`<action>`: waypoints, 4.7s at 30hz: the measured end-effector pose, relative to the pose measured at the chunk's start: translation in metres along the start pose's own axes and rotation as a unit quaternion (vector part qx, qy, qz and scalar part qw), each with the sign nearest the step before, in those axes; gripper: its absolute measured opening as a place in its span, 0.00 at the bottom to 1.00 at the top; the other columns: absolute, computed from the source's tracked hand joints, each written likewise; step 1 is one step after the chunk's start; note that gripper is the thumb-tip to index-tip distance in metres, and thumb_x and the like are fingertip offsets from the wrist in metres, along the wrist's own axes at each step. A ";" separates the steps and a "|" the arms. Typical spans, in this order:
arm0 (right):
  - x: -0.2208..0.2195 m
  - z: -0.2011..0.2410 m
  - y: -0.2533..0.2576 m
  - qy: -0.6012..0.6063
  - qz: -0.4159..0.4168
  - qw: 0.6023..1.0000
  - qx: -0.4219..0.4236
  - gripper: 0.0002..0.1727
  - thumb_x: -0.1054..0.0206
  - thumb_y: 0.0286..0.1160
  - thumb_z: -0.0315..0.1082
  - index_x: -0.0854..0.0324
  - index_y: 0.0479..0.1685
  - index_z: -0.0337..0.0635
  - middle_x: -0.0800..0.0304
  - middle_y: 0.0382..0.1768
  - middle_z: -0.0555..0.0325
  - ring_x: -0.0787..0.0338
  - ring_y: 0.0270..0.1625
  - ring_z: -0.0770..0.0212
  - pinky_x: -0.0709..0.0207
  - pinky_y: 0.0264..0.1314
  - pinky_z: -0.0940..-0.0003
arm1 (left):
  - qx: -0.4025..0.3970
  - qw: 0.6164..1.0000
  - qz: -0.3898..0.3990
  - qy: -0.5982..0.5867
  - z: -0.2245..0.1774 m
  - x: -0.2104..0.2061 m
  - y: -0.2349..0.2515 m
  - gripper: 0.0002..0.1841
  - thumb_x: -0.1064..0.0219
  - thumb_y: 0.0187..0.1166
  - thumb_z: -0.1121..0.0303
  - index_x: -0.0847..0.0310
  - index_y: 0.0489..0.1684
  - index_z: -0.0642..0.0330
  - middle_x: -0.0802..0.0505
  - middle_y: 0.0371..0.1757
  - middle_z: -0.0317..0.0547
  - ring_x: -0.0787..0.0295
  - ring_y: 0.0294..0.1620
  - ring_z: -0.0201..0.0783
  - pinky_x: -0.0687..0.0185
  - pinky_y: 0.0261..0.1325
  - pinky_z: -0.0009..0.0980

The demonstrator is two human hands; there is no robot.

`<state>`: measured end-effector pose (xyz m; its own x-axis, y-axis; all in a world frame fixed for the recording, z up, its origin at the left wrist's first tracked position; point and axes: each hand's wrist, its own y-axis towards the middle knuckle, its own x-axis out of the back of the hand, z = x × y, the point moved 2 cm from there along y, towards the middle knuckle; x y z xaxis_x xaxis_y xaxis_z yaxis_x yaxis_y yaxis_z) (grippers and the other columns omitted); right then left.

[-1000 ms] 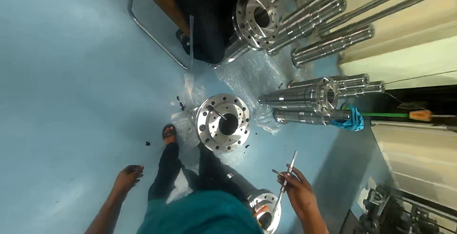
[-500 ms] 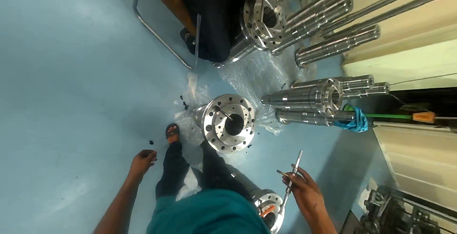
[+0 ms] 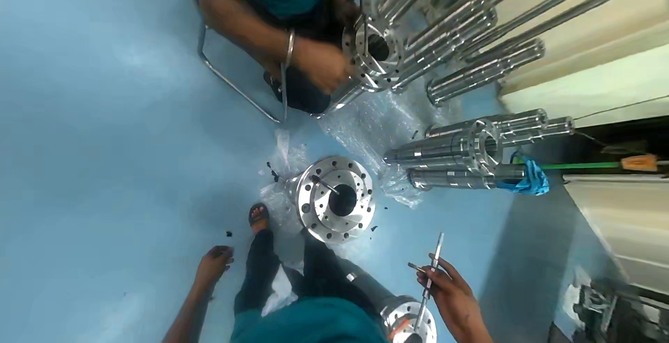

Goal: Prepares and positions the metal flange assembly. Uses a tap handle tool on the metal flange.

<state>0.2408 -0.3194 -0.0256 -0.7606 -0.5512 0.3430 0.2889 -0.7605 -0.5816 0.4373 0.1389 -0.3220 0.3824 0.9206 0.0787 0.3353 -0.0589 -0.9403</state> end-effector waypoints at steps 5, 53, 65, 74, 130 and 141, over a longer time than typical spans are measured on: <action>-0.003 -0.003 0.003 0.031 0.006 1.000 0.003 0.23 0.43 0.78 0.19 0.32 0.74 0.31 0.10 0.36 0.48 0.07 0.35 0.57 0.09 0.41 0.63 | -0.041 0.999 0.014 0.024 -0.023 -0.007 -0.005 0.17 0.36 0.88 0.65 0.22 0.67 0.69 0.10 0.57 0.59 0.09 0.51 0.46 0.13 0.54 0.42; -0.046 -0.086 0.009 0.248 -0.026 0.965 -0.079 0.20 0.46 0.82 0.16 0.29 0.71 0.32 0.10 0.34 0.47 0.08 0.33 0.57 0.10 0.42 0.63 | -0.096 0.977 -0.039 0.187 -0.050 0.057 -0.077 0.13 0.39 0.88 0.70 0.20 0.62 0.71 0.10 0.49 0.58 0.12 0.45 0.43 0.14 0.50 0.41; -0.060 -0.109 0.015 0.297 -0.017 0.949 -0.101 0.20 0.43 0.83 0.17 0.28 0.72 0.34 0.11 0.36 0.46 0.08 0.34 0.58 0.11 0.42 0.64 | -0.143 0.968 -0.010 0.205 -0.056 0.065 -0.082 0.14 0.44 0.89 0.72 0.21 0.62 0.74 0.09 0.50 0.57 0.09 0.46 0.40 0.12 0.54 0.38; -0.069 -0.128 0.022 0.327 -0.013 0.938 -0.111 0.20 0.43 0.82 0.18 0.28 0.72 0.36 0.10 0.36 0.49 0.08 0.36 0.59 0.10 0.44 0.62 | -0.149 0.950 -0.013 0.273 -0.069 0.062 -0.106 0.14 0.37 0.85 0.72 0.21 0.61 0.74 0.08 0.45 0.51 0.10 0.41 0.31 0.12 0.50 0.30; -0.155 -0.240 0.063 0.811 0.182 0.555 0.019 0.28 0.25 0.71 0.38 0.20 0.74 0.51 0.08 0.54 0.57 0.09 0.47 0.66 0.15 0.50 0.75 | -0.109 0.778 0.000 0.618 -0.218 -0.115 -0.193 0.17 0.36 0.85 0.70 0.21 0.67 0.72 0.07 0.55 0.55 0.08 0.53 0.35 0.13 0.60 0.30; -0.158 -0.244 0.062 0.810 0.186 0.556 0.011 0.28 0.25 0.71 0.38 0.19 0.74 0.50 0.09 0.58 0.55 0.09 0.47 0.66 0.15 0.49 0.75 | -0.116 0.774 0.010 0.623 -0.215 -0.113 -0.183 0.18 0.34 0.84 0.68 0.20 0.66 0.70 0.07 0.55 0.53 0.07 0.53 0.34 0.12 0.59 0.28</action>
<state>0.2371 -0.1958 -0.2962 -0.1654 0.3471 -0.9231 0.5944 -0.7118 -0.3742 0.5176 -0.0377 -0.0878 0.8742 -0.1584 0.4590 0.4090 -0.2690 -0.8720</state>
